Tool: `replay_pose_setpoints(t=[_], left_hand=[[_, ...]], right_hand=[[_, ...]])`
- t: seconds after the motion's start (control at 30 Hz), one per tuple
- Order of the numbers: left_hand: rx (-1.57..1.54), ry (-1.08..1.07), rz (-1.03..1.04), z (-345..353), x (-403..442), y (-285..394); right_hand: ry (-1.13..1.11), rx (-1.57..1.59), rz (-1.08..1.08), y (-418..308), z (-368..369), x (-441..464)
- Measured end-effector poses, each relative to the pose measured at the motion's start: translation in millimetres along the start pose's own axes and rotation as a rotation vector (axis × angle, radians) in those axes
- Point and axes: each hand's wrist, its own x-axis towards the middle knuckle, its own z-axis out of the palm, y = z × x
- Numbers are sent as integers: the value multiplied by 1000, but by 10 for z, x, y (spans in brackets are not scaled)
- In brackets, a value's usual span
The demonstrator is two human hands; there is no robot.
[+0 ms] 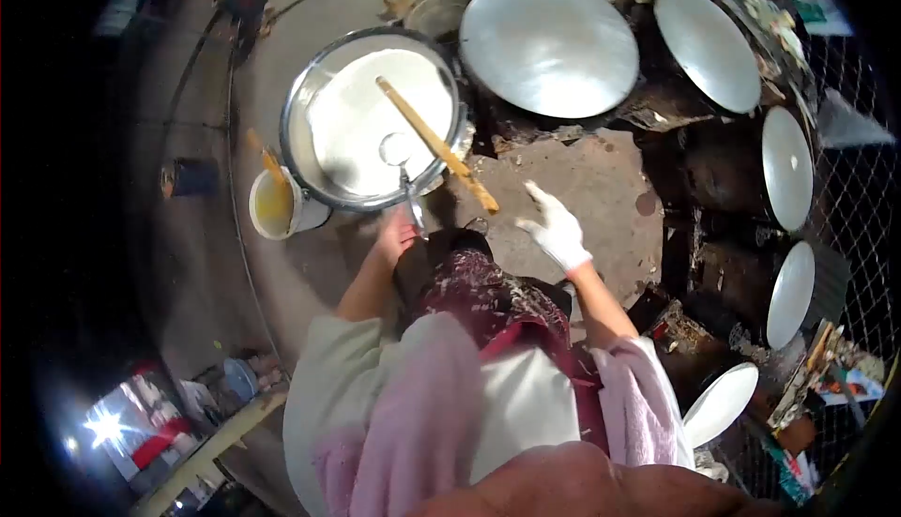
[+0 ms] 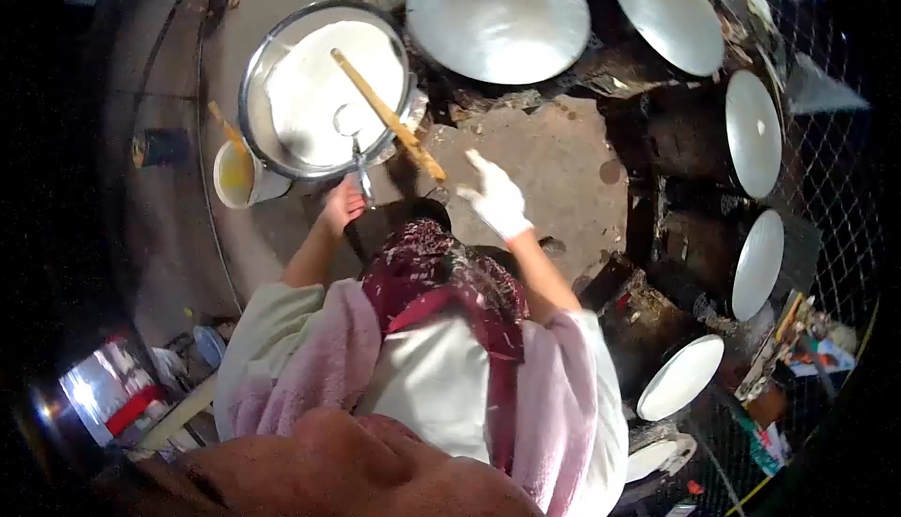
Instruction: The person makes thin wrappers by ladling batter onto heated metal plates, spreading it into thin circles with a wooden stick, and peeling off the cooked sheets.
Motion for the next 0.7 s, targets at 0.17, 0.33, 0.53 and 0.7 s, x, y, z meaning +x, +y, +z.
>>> replay_pose_setpoints(t=[0.17,0.33,0.53,0.7], left_hand=[[-506,-556,-14,148,875,-145],[-794,-698,-51,157,284,553],[-1120,-929,-169,5,1171,726],[-699,-648,-89,-17,-213,1005]], right_hand=[[-226,-383,39,-339,1293,1407],[-143,-285,166,-428,1608,1628],[-159,-87,194,-976,840,684],[-65,180,-12,-412,677,-438]])
